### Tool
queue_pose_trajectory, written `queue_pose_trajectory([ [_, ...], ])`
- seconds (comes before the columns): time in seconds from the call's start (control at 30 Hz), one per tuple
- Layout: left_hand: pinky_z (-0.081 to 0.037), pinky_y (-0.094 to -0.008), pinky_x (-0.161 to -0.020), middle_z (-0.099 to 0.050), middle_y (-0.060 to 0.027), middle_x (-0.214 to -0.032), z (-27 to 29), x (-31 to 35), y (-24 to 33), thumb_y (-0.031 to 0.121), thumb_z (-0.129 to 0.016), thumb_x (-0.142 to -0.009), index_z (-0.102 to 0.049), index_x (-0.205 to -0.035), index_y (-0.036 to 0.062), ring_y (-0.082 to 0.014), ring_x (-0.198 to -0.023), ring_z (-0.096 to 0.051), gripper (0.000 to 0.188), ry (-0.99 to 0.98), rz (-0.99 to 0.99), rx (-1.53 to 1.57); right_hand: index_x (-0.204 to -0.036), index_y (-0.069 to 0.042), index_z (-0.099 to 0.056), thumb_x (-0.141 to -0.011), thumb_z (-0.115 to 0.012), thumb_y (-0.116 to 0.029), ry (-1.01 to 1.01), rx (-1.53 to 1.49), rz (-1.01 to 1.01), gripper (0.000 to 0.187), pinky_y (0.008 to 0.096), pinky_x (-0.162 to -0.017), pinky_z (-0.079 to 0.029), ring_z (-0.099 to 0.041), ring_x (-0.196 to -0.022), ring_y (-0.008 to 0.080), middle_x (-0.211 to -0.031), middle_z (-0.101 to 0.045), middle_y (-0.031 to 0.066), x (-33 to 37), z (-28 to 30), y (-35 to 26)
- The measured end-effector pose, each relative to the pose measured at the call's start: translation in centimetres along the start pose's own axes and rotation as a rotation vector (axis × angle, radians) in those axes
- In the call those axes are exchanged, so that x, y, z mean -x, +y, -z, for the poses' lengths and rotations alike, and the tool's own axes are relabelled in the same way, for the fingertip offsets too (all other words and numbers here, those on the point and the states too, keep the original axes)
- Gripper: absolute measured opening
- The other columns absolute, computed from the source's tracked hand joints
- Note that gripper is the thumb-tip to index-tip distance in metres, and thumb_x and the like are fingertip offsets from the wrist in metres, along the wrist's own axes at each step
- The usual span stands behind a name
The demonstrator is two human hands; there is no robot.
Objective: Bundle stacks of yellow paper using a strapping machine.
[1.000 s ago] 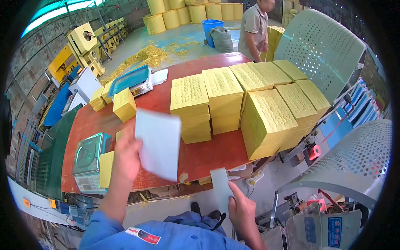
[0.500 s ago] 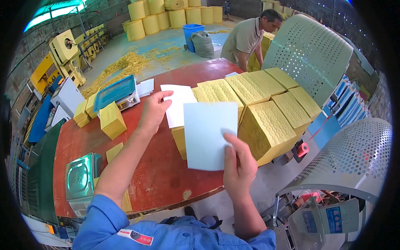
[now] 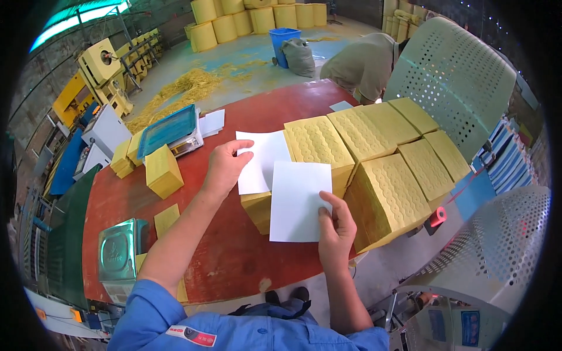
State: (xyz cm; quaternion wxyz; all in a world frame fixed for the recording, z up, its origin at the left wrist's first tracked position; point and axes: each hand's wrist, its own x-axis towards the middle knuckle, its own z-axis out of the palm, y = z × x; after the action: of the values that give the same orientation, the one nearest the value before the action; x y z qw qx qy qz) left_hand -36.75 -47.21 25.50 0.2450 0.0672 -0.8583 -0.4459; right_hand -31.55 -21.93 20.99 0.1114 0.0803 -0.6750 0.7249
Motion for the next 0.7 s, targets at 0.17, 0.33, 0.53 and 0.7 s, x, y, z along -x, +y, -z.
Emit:
queue_pose_trajectory([
  [0.17, -0.048, -0.0267, -0.066, -0.071, -0.0050, -0.090, -0.1, 0.5, 0.0, 0.010, -0.070, -0.083, -0.071, -0.111, 0.0009, -0.0083, -0.073, -0.058, 0.030, -0.013, 0.061, -0.049, -0.126, 0.000, -0.058, -0.090, -0.053, 0.004, -0.048, -0.091, -0.065, 0.037, 0.0194, -0.065, -0.036, -0.046, -0.072, 0.0033, -0.085, -0.055, -0.0033, 0.7, 1.9, 1.2],
  [0.33, -0.051, -0.0342, -0.073, -0.067, -0.0120, -0.108, 0.5, 1.3, 3.0, 0.017, -0.076, -0.080, -0.065, -0.124, 0.0072, -0.0207, -0.082, -0.062, 0.047, 0.033, -0.053, -0.573, -0.141, 0.002, -0.045, -0.089, -0.049, 0.006, 0.037, -0.351, -0.143, 0.052, 0.0272, -0.089, -0.045, -0.061, -0.103, 0.0137, -0.117, -0.065, 0.0111, 1.6, 3.7, 4.8],
  [0.53, -0.046, -0.0434, -0.097, -0.059, -0.0206, -0.124, -0.1, -1.5, 2.9, 0.020, -0.071, -0.084, -0.058, -0.128, 0.0033, -0.0361, -0.117, -0.055, 0.049, 0.143, -0.602, -0.740, -0.121, 0.004, -0.061, -0.085, -0.052, 0.004, -0.186, -0.421, -0.658, 0.037, 0.0314, -0.096, -0.044, -0.059, -0.109, 0.0195, -0.119, -0.064, 0.0119, 2.5, 5.9, 11.6],
  [0.7, -0.039, -0.0503, -0.104, -0.060, -0.0172, -0.126, -3.6, -3.5, 0.2, 0.032, -0.052, -0.096, -0.054, -0.131, 0.0028, -0.0375, -0.120, -0.053, 0.046, -0.272, -0.338, -0.763, -0.097, -0.002, -0.065, -0.085, -0.055, 0.001, -0.302, -0.414, -0.395, 0.016, 0.0281, -0.088, -0.045, -0.058, -0.097, 0.0158, -0.107, -0.066, 0.0069, 0.3, 3.7, 15.6],
])
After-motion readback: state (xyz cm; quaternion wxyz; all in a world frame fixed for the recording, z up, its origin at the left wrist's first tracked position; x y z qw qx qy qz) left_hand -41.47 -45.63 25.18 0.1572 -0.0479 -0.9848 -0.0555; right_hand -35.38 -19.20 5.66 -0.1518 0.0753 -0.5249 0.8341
